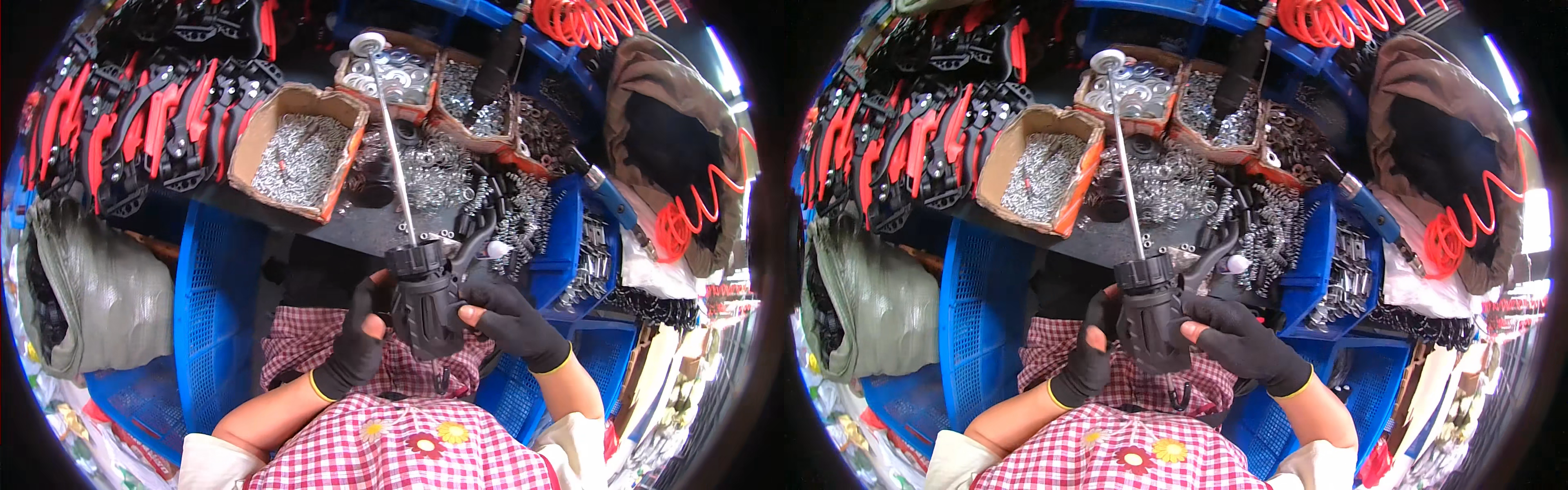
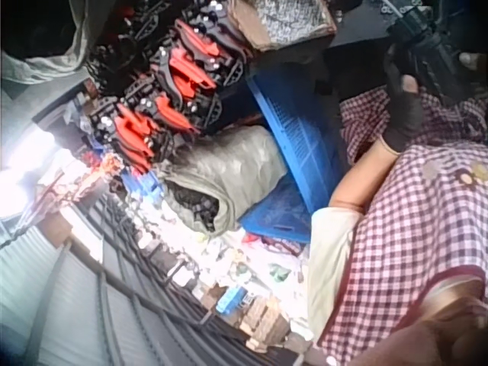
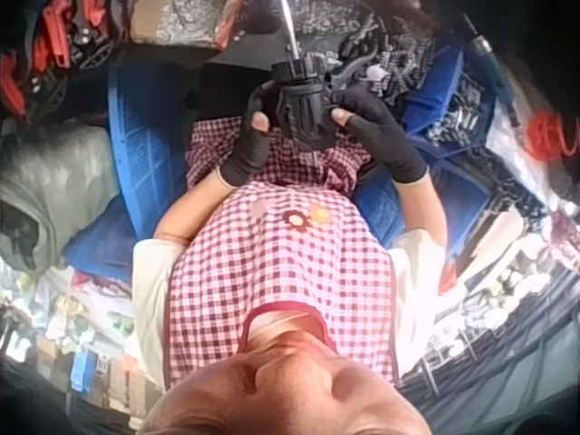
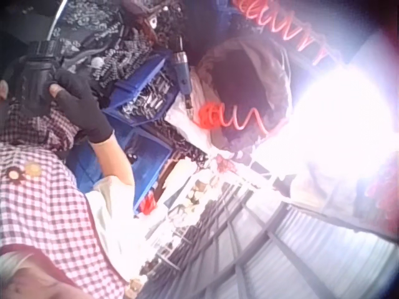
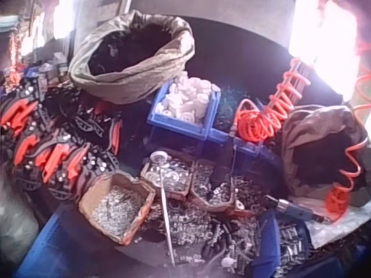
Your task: The person assembles caulking guns by fitting plastic components and plunger rods into handle housings, fastening screws with a power screwdriver, and attaching cylindrical barrels. The person then places an assembled gun into a plastic bag and stores it in a plastic crate.
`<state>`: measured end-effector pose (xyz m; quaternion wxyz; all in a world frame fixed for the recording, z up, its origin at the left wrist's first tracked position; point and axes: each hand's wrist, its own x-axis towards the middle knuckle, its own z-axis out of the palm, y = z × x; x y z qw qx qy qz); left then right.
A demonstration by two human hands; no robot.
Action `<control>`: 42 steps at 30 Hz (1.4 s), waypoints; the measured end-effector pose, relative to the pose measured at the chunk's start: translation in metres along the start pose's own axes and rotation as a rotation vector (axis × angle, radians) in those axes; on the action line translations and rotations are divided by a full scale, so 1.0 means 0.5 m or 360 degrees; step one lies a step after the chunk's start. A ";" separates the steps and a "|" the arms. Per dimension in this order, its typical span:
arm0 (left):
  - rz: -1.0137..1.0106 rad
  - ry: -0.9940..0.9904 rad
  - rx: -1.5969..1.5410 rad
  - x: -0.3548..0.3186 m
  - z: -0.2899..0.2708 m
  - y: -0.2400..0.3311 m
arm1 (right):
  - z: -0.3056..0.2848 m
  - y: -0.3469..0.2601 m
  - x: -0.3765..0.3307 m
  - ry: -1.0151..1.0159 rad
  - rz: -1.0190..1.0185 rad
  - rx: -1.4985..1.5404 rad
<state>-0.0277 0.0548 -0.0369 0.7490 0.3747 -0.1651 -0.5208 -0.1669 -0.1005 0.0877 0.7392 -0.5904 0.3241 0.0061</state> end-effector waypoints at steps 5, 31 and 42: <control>0.0096 0.0120 0.0791 0.014 0.036 0.021 | 0.001 -0.033 0.017 0.0418 -0.0259 -0.1011; 0.0778 0.0047 0.3536 0.231 -0.074 0.319 | -0.233 -0.208 0.275 0.1463 -0.2221 -0.0994; -0.0089 0.0086 0.2878 0.300 -0.105 0.331 | 0.033 -0.086 0.008 0.0634 -0.2033 0.0042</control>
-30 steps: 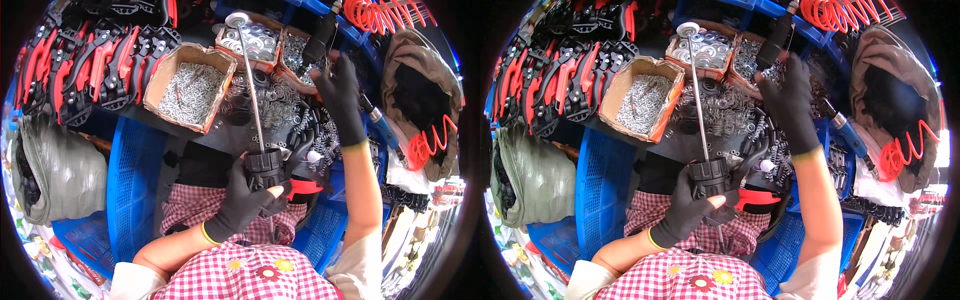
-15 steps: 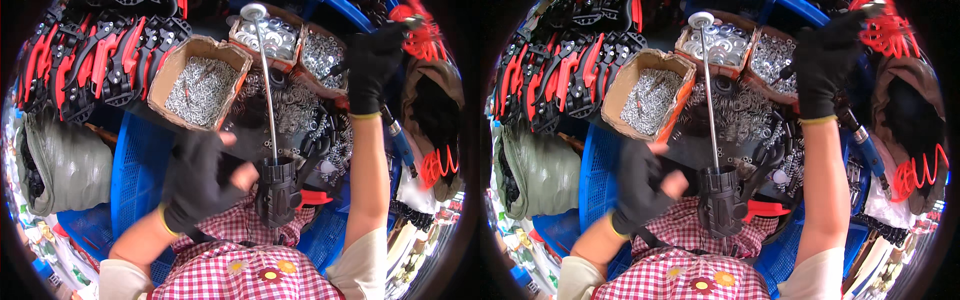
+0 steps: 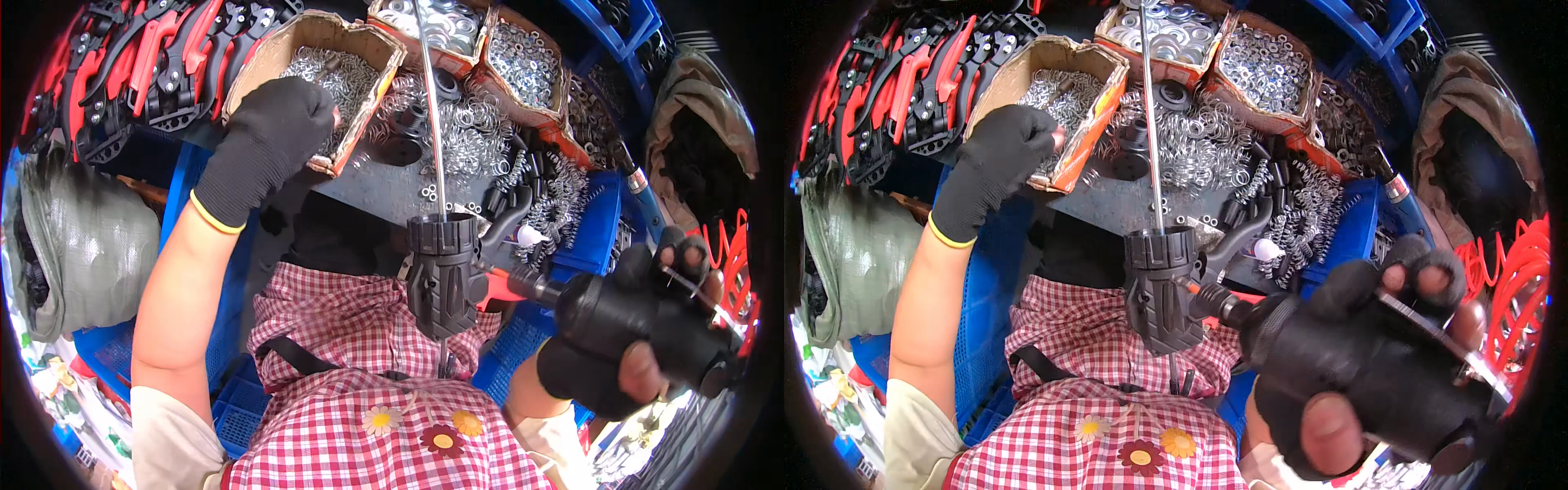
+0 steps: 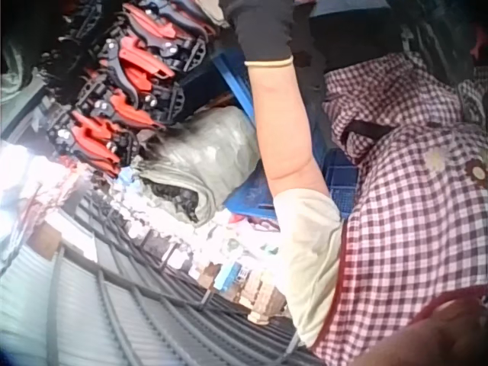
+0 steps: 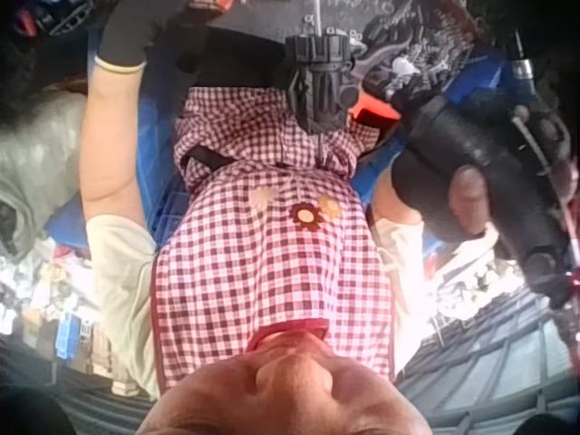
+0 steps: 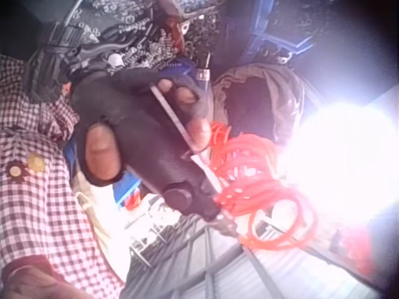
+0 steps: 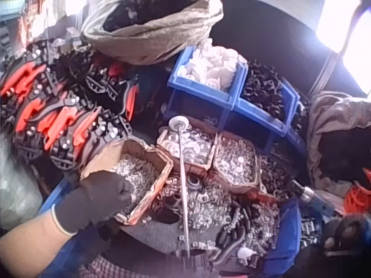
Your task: The person assembles caulking guns by fitting plastic components and plunger rods into handle housings, fastening screws with a power screwdriver, and attaching cylindrical barrels. The person then places an assembled gun into a plastic bag and stores it in a plastic crate.
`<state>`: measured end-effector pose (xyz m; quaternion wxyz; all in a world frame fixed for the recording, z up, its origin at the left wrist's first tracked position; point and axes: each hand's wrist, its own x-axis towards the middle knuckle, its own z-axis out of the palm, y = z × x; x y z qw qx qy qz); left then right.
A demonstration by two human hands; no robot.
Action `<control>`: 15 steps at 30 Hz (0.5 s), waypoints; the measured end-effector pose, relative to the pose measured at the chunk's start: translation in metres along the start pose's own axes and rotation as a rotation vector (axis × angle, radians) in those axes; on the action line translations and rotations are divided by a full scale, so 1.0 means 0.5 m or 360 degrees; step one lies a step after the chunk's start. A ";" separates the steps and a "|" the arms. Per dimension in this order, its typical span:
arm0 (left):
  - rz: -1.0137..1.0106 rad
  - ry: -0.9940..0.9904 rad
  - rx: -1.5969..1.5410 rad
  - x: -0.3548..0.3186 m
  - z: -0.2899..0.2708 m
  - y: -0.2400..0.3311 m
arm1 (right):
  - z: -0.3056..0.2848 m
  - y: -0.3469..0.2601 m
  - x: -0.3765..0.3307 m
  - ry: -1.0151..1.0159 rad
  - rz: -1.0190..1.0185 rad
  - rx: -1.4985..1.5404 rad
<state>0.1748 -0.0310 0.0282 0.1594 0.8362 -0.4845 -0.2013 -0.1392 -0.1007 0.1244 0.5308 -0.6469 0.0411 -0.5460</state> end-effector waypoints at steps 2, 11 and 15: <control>0.0161 0.0368 -0.0054 -0.029 0.026 0.006 | 0.034 -0.008 -0.030 0.0427 -0.0094 -0.0601; 0.1000 0.0424 -0.0891 -0.238 0.104 0.135 | 0.076 -0.040 -0.073 0.0313 -0.0009 -0.0012; 0.1011 0.0429 -0.0860 -0.245 0.102 0.129 | 0.082 -0.045 -0.074 0.0372 -0.0004 0.0029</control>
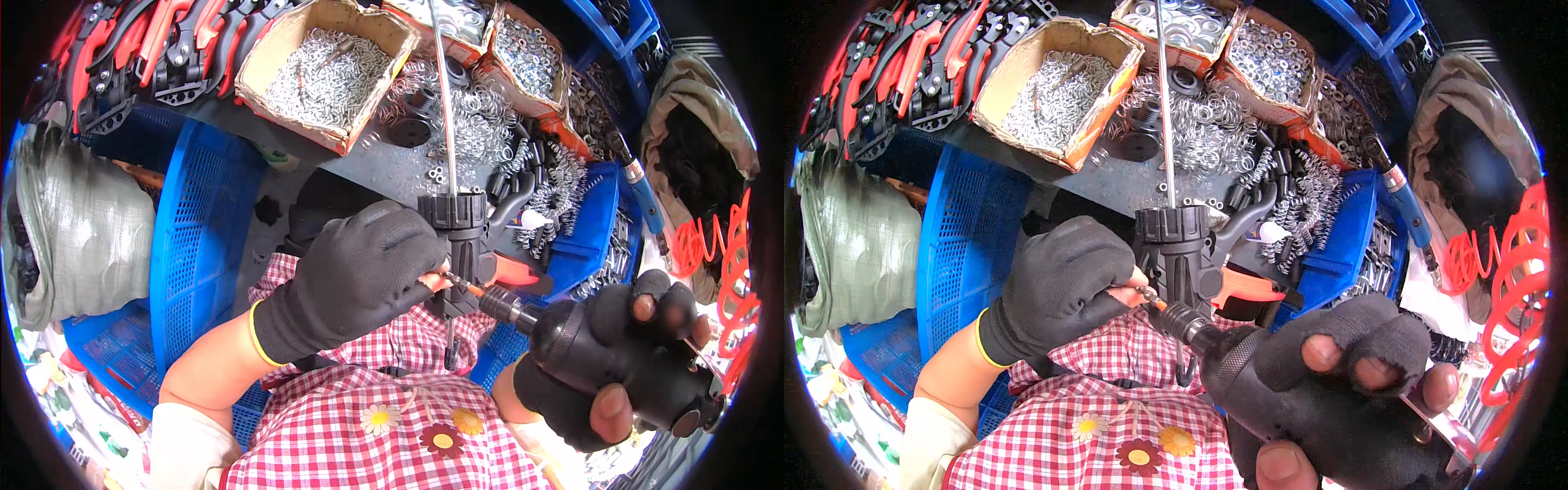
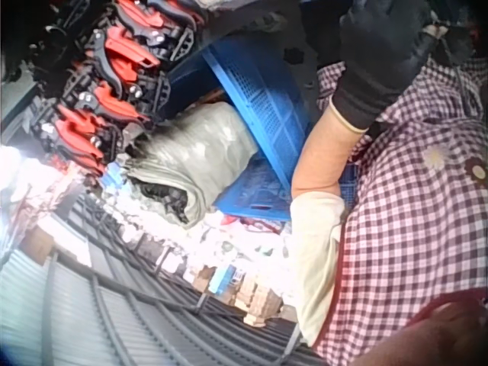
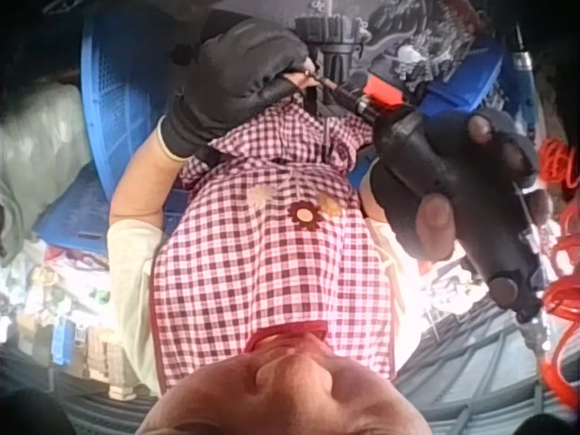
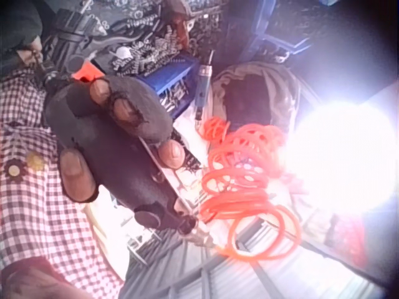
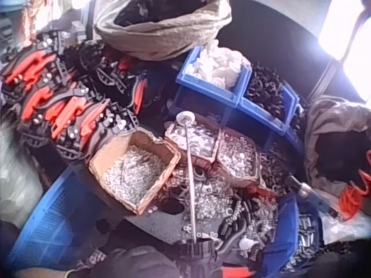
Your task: The person assembles caulking guns by fitting plastic components and plunger rods into handle housings, fastening screws with a power screwdriver, and attaching cylindrical barrels. The person then places an assembled gun into a plastic bag and stores it in a plastic crate.
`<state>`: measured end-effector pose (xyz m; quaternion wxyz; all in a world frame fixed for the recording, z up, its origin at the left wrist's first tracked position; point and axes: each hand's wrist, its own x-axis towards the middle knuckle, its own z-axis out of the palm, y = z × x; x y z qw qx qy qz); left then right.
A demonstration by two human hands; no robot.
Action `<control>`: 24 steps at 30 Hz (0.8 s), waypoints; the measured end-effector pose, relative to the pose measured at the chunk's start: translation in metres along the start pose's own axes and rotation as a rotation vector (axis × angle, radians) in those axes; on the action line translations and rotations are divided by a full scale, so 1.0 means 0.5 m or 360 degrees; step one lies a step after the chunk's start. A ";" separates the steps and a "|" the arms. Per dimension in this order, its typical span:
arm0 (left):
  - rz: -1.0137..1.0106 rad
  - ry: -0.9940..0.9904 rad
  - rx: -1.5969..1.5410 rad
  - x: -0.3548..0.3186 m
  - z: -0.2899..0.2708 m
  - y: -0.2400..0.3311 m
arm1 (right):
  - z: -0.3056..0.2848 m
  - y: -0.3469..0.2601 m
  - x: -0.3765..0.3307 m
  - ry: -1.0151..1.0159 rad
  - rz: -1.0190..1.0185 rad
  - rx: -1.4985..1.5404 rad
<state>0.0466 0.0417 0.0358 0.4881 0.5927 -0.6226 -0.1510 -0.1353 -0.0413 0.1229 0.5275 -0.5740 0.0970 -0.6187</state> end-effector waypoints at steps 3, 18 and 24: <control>0.0027 -0.0039 0.0026 -0.003 0.000 0.002 | -0.004 -0.007 0.006 -0.0289 0.0157 0.0172; -0.0863 0.0008 -0.0814 -0.071 0.134 -0.024 | 0.006 0.024 0.009 -0.0319 0.0213 -0.0004; -0.1129 0.0068 -0.1083 -0.078 0.156 -0.007 | -0.003 0.032 0.006 -0.0343 0.0270 0.0110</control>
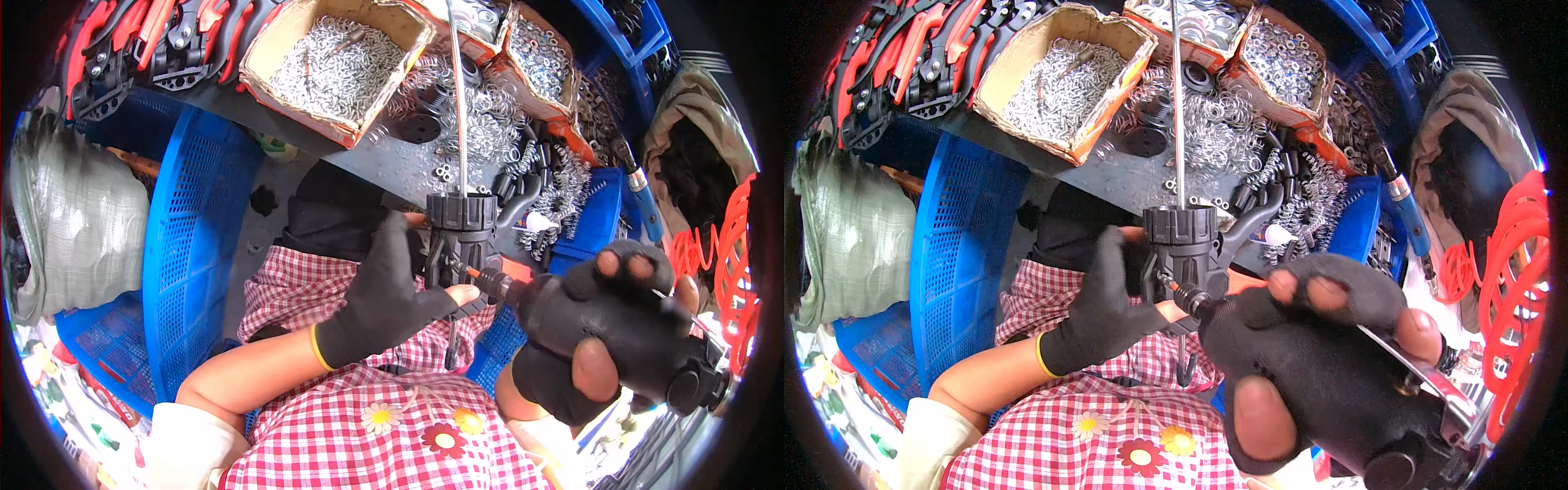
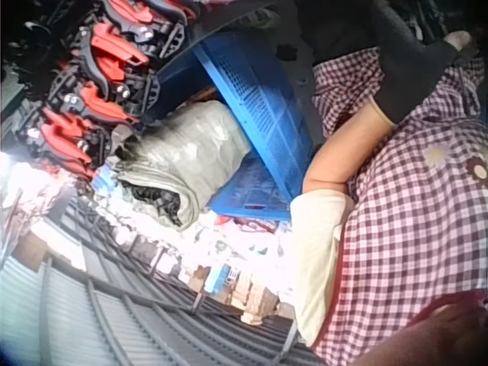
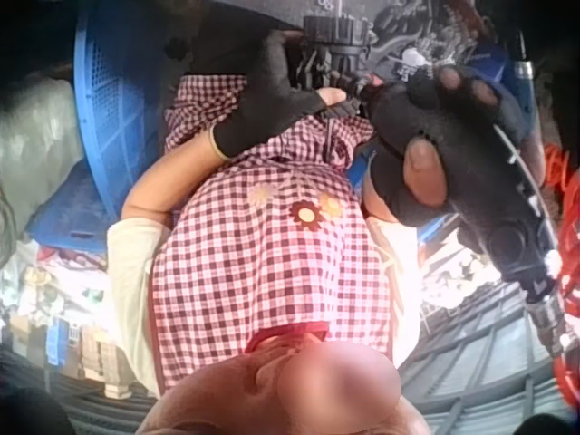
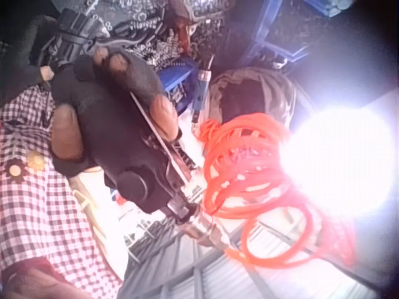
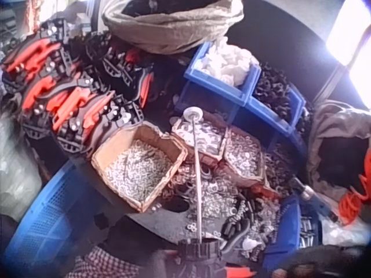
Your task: The person assembles caulking guns by fitting plastic components and plunger rods into handle housings, fastening screws with a power screwdriver, and attaching cylindrical barrels. The person then places an assembled gun into a plastic bag and stores it in a plastic crate.
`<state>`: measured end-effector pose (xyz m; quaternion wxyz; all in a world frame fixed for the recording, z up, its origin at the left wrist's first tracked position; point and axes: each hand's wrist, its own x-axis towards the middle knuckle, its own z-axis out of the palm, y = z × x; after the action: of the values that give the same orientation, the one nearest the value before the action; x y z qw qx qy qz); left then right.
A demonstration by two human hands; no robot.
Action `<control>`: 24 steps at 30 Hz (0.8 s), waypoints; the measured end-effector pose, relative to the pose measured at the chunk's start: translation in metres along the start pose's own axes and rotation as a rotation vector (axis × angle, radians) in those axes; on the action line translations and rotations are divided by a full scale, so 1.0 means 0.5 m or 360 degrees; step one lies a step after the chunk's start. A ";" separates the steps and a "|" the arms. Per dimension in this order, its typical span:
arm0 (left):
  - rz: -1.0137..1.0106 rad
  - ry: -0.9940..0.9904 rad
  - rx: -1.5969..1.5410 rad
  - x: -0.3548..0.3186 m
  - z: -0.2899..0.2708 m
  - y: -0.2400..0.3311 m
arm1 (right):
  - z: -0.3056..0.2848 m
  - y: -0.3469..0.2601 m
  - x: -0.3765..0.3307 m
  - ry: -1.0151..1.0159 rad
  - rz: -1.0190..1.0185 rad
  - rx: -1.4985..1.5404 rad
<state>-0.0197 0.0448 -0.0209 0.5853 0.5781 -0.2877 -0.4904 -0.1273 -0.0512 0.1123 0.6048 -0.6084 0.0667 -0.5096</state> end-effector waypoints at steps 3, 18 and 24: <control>0.0279 0.0289 0.0095 -0.011 -0.017 0.024 | -0.010 -0.004 -0.003 -0.0002 0.0015 0.0034; 0.1281 0.0205 0.1135 0.014 -0.072 0.045 | 0.020 -0.014 0.010 0.0280 -0.0029 -0.0303; 0.1118 0.0098 0.1001 0.012 -0.071 0.041 | 0.007 -0.001 0.008 0.0170 -0.0108 -0.0227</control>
<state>0.0197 0.0502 -0.0084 0.5205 0.6092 -0.5830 -0.1343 -0.1231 -0.0515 0.1159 0.5379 -0.6239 0.1144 -0.5553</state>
